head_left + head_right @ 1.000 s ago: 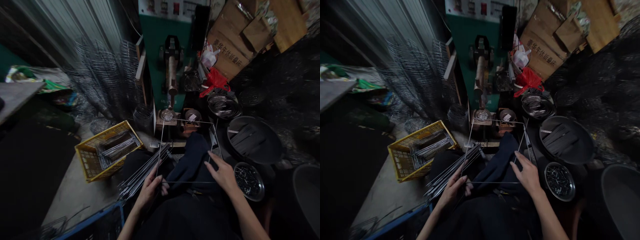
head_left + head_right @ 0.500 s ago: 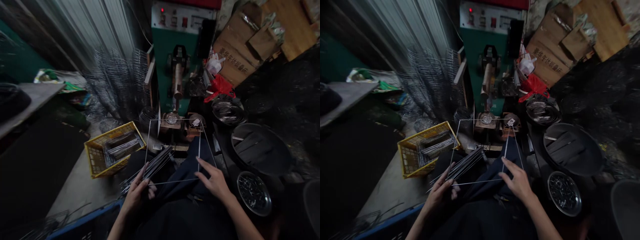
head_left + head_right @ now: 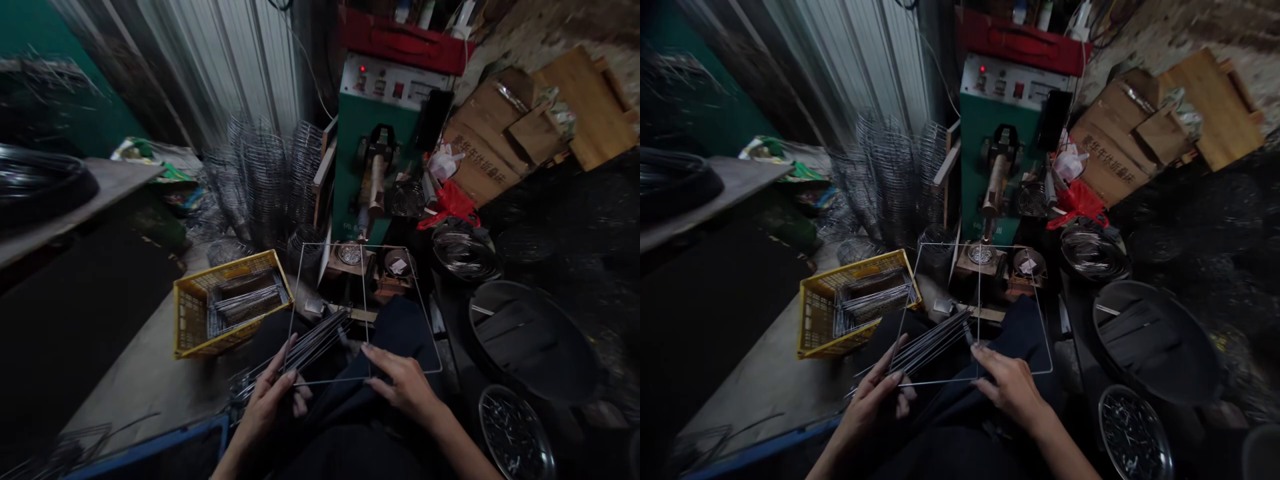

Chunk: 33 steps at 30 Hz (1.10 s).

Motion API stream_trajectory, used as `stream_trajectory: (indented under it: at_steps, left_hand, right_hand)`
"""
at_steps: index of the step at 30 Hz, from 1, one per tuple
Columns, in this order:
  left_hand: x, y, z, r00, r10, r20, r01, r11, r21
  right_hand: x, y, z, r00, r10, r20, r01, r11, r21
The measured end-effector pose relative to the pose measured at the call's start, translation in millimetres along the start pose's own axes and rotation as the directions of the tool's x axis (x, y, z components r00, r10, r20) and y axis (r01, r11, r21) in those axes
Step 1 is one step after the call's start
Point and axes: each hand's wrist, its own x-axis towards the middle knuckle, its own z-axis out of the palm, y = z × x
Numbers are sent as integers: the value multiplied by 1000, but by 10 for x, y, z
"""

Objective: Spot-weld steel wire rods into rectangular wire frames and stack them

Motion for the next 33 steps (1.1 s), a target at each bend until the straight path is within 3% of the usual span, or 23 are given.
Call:
stream_trajectory:
  at_steps: [7, 33]
  left_hand:
    - [44, 20, 113, 1000, 8, -16, -8, 1000, -14]
    - [124, 3, 145, 999, 12, 50, -12, 1000, -7]
  right_hand:
    - [-15, 27, -37, 1000, 21, -3, -21, 1000, -20]
    - [15, 31, -218, 998, 67, 17, -67, 998, -2]
